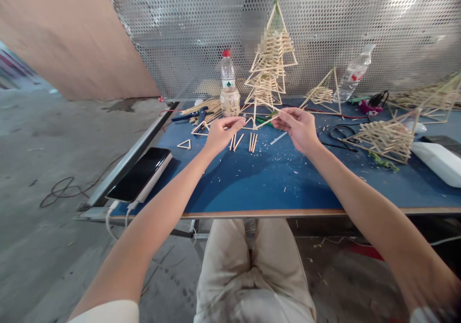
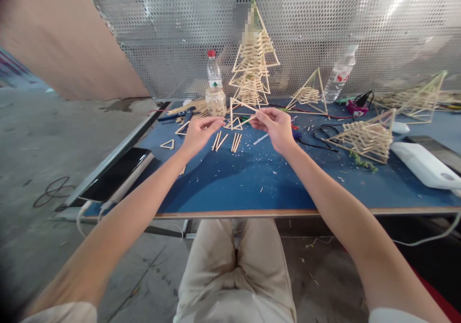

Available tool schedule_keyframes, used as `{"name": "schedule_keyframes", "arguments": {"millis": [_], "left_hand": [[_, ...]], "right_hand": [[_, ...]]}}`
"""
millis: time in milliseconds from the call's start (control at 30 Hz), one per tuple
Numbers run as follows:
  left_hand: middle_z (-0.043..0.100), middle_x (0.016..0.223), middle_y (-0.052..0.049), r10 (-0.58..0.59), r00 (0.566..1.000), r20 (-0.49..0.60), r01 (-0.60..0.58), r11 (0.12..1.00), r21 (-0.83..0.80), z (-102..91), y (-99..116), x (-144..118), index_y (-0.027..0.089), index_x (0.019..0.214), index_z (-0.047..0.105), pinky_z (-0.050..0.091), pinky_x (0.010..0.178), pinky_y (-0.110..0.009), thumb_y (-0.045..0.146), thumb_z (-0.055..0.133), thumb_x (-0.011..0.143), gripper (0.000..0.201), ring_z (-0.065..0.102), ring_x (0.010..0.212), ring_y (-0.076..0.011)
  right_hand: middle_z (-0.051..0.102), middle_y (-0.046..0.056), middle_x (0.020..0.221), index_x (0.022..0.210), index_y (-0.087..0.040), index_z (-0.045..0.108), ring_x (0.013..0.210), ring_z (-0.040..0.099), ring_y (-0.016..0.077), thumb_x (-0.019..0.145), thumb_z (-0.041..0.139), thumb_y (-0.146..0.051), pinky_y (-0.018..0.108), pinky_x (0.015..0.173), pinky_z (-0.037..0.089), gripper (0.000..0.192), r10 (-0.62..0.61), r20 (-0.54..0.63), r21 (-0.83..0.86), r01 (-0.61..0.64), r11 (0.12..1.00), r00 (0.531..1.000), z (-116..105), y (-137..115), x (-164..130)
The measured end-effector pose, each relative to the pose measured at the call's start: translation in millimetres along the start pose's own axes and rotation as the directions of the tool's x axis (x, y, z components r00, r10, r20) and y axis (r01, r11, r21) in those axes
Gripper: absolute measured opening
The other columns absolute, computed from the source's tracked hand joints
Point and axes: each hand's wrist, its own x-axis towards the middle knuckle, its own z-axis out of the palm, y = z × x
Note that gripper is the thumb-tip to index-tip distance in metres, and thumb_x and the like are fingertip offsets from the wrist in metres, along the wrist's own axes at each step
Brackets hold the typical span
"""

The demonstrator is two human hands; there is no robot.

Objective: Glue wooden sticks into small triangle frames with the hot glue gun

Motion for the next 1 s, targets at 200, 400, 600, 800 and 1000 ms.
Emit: {"name": "schedule_keyframes", "arguments": {"millis": [200,400,600,800,1000], "left_hand": [[0.089,0.114,-0.012,-0.070,0.988,0.141,0.067,0.997,0.026,1.3,-0.2,-2.2,0.024,0.109,0.092,0.062,0.094,-0.043,0.062,0.089,0.088,0.044,0.082,0.103,-0.0292],[0.090,0.104,-0.011,-0.050,0.985,0.168,0.058,0.997,-0.044,5.6,-5.0,-2.6,0.023,0.104,0.092,0.063,0.097,-0.043,0.058,0.088,0.090,0.038,0.084,0.103,-0.0286],[0.090,0.103,-0.010,-0.017,0.981,0.192,0.031,0.997,-0.066,7.1,-6.9,-2.5,0.022,0.103,0.091,0.063,0.097,-0.039,0.061,0.085,0.093,0.041,0.084,0.101,-0.0256],[0.089,0.103,-0.010,0.004,0.978,0.208,0.010,0.998,-0.067,7.7,-3.3,-3.5,0.022,0.096,0.090,0.062,0.093,-0.036,0.052,0.083,0.096,0.031,0.082,0.097,-0.0227],[0.089,0.102,-0.010,-0.035,0.980,0.194,0.048,0.997,-0.062,8.0,-3.6,-4.0,0.022,0.102,0.090,0.060,0.090,-0.037,0.055,0.083,0.095,0.035,0.078,0.092,-0.0222]], "right_hand": [[0.087,0.005,0.093,0.093,-0.026,0.078,0.090,0.086,0.0246,0.078,0.101,-0.054,0.044,0.095,0.074,0.039,0.013,-0.009,0.018,-0.012,1.000,1.000,4.5,0.5,-2.9],[0.086,0.006,0.093,0.092,-0.025,0.079,0.090,0.086,0.0239,0.078,0.101,-0.049,0.044,0.096,0.074,0.036,0.031,0.010,0.014,-0.031,0.999,0.999,6.4,0.4,-4.4],[0.087,0.006,0.091,0.090,-0.023,0.081,0.085,0.085,0.0220,0.074,0.102,-0.045,0.041,0.092,0.074,0.035,0.032,0.015,0.061,-0.033,0.998,0.999,7.3,-0.4,-6.2],[0.087,0.003,0.093,0.089,-0.026,0.080,0.088,0.085,0.0223,0.072,0.103,-0.049,0.042,0.096,0.074,0.036,0.052,0.031,0.049,-0.053,0.997,0.998,6.8,-0.4,-7.0],[0.087,0.004,0.093,0.088,-0.027,0.081,0.089,0.085,0.0235,0.072,0.104,-0.050,0.044,0.099,0.073,0.037,0.055,0.028,0.064,-0.056,0.996,0.998,7.0,1.1,-6.4]]}}
